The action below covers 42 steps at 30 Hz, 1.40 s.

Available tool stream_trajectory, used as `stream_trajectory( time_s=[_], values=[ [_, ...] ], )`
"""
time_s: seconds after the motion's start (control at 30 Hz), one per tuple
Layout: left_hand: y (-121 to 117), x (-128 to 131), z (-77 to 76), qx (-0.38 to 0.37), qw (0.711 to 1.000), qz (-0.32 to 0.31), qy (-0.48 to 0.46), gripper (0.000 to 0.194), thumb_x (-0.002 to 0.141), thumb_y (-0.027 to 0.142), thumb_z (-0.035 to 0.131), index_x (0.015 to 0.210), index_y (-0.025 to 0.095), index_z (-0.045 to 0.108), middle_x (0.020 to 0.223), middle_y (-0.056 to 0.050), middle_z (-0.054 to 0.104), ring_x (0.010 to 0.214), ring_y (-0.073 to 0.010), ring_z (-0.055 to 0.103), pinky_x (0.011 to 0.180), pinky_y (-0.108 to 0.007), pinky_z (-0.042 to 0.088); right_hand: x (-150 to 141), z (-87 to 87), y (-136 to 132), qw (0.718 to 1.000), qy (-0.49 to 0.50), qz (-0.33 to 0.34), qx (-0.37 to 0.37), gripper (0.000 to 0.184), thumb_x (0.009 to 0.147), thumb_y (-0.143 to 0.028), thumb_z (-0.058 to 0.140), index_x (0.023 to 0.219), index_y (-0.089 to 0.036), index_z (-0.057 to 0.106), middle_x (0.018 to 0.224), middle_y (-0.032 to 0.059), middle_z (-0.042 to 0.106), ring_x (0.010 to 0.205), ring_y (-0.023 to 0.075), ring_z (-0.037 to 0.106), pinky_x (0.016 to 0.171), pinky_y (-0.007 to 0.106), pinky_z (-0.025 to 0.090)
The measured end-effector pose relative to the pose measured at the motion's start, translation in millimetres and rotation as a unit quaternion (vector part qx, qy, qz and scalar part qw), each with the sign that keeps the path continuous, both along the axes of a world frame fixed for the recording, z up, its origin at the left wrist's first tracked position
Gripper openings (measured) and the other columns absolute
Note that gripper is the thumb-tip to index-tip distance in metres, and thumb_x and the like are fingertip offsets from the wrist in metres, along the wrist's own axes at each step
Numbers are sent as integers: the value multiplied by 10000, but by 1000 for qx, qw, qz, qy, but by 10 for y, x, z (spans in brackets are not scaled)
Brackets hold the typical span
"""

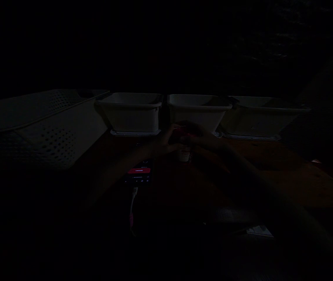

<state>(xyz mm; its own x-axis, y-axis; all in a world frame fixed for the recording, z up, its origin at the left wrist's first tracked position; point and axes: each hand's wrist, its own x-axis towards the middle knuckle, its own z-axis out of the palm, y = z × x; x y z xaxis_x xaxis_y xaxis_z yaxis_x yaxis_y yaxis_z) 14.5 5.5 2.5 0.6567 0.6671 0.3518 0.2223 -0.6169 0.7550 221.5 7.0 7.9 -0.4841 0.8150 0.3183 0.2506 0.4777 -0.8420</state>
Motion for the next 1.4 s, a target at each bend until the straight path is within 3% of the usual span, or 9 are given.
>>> stream_trajectory(
  time_s=[0.53, 1.1, 1.4],
  values=[
    [-79, 14, 38, -29, 1000, 8, 1, 580, 826, 344, 678, 1304, 165, 401, 1373, -176, 519, 1258, -309, 530, 1013, -488, 446, 10, 1, -8, 1000, 2, 11, -5, 689, 743, -503, 760, 1326, -206, 544, 1324, 109, 607, 1219, 282, 579, 1084, 505, 447],
    [-40, 2, 8, -12, 1000, 7, 6, 593, 829, 358, 670, 1316, 164, 392, 1373, -171, 509, 1280, -319, 507, 1021, -481, 442, 7, -12, 3, 1000, 12, 12, -10, 679, 735, -495, 764, 1317, -220, 550, 1299, 102, 619, 1201, 285, 583, 1066, 520, 453],
    [-36, 8, 14, -6, 1000, 7, 6, 575, 817, 394, 674, 1265, 169, 392, 1313, -154, 539, 1221, -309, 540, 1007, -487, 446, 19, -24, 21, 1000, 12, 17, -9, 737, 743, -492, 764, 1353, -159, 519, 1326, 137, 594, 1222, 297, 574, 1068, 495, 454]
  ],
)
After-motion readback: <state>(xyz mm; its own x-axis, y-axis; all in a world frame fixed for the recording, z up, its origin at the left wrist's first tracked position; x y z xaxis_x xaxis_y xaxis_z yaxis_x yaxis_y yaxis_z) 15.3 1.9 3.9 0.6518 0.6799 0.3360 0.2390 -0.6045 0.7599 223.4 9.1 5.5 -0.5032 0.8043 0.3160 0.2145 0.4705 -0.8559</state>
